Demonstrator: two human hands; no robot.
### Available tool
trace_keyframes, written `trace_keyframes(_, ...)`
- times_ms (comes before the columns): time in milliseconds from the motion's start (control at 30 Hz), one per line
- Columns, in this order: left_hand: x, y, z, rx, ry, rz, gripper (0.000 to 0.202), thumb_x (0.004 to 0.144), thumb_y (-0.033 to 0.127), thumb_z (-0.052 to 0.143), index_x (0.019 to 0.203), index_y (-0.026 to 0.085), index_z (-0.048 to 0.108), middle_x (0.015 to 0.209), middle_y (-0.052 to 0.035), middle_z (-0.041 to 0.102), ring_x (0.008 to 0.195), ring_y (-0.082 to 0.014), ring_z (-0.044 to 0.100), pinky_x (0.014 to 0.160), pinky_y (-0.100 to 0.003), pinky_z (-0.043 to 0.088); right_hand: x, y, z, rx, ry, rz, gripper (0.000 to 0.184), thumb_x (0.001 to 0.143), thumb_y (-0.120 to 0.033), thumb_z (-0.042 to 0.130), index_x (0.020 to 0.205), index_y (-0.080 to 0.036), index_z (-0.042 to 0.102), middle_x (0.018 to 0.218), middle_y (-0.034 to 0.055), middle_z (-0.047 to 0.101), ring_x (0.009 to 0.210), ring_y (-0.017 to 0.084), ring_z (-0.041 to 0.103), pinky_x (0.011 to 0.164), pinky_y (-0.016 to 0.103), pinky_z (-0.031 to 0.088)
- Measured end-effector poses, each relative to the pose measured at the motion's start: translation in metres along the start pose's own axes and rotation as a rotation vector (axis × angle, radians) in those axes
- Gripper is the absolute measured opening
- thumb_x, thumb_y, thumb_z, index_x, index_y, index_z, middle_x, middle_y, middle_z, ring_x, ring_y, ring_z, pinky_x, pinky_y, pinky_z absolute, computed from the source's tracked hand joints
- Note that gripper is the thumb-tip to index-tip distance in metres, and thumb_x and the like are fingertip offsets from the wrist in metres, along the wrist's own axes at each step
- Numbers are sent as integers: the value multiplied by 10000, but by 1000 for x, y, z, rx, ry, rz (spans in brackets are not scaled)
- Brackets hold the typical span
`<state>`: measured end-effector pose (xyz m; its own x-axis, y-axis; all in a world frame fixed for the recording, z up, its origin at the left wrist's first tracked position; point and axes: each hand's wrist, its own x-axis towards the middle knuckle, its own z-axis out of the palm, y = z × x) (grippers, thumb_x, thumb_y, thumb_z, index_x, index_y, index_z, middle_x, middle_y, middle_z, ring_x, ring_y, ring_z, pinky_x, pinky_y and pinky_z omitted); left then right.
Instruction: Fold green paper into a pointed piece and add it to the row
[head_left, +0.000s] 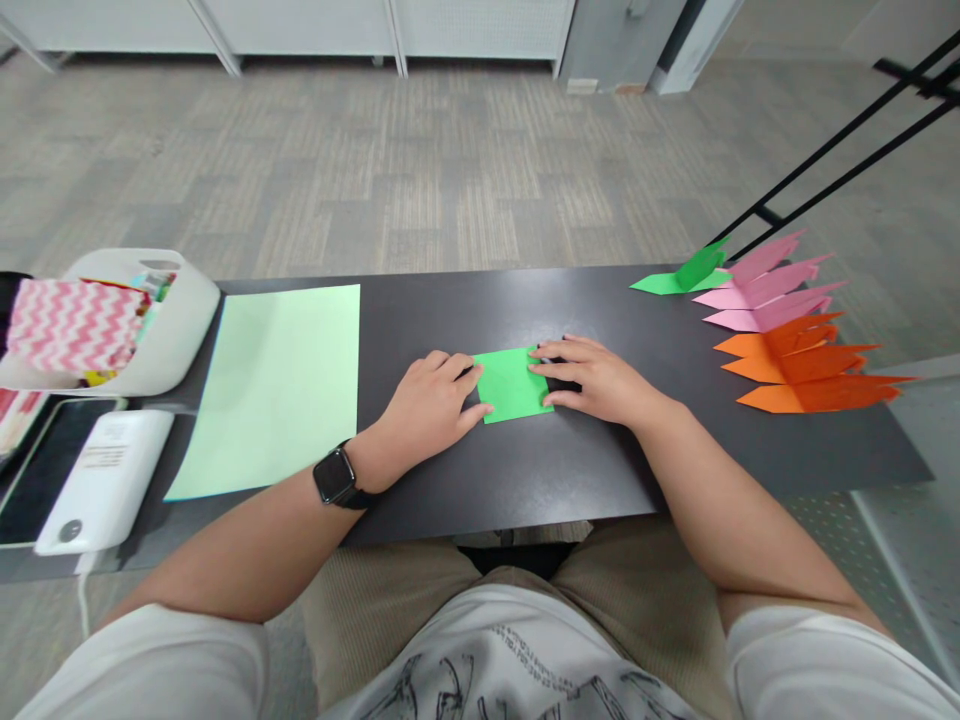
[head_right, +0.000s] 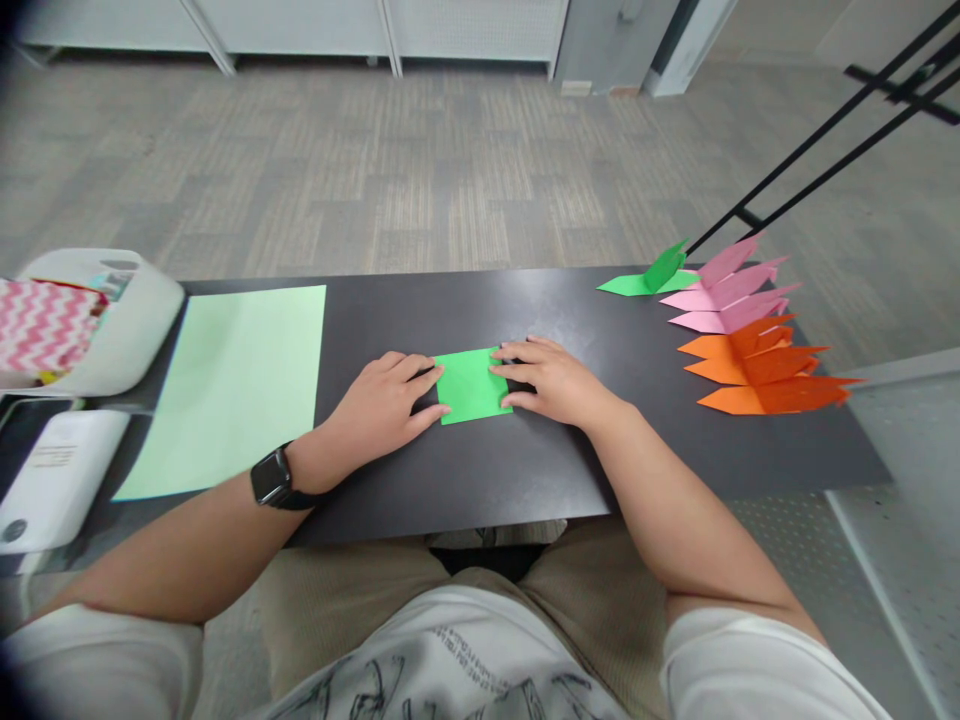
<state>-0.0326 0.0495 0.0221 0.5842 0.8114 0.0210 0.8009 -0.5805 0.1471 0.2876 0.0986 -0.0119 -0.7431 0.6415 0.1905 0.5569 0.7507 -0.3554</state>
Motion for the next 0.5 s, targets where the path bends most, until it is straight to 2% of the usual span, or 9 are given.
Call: trace_keyframes(500,0,-2,3,15,-7,12,526,1040,487,690,1446,155,657,1417,-166,681,1255,-352,602,1013,-487,511,0,-2,-2,38,-5,11,483,976,-378,794,1452,-332,726,1541,104,683,1426,326,645,1279,622,398)
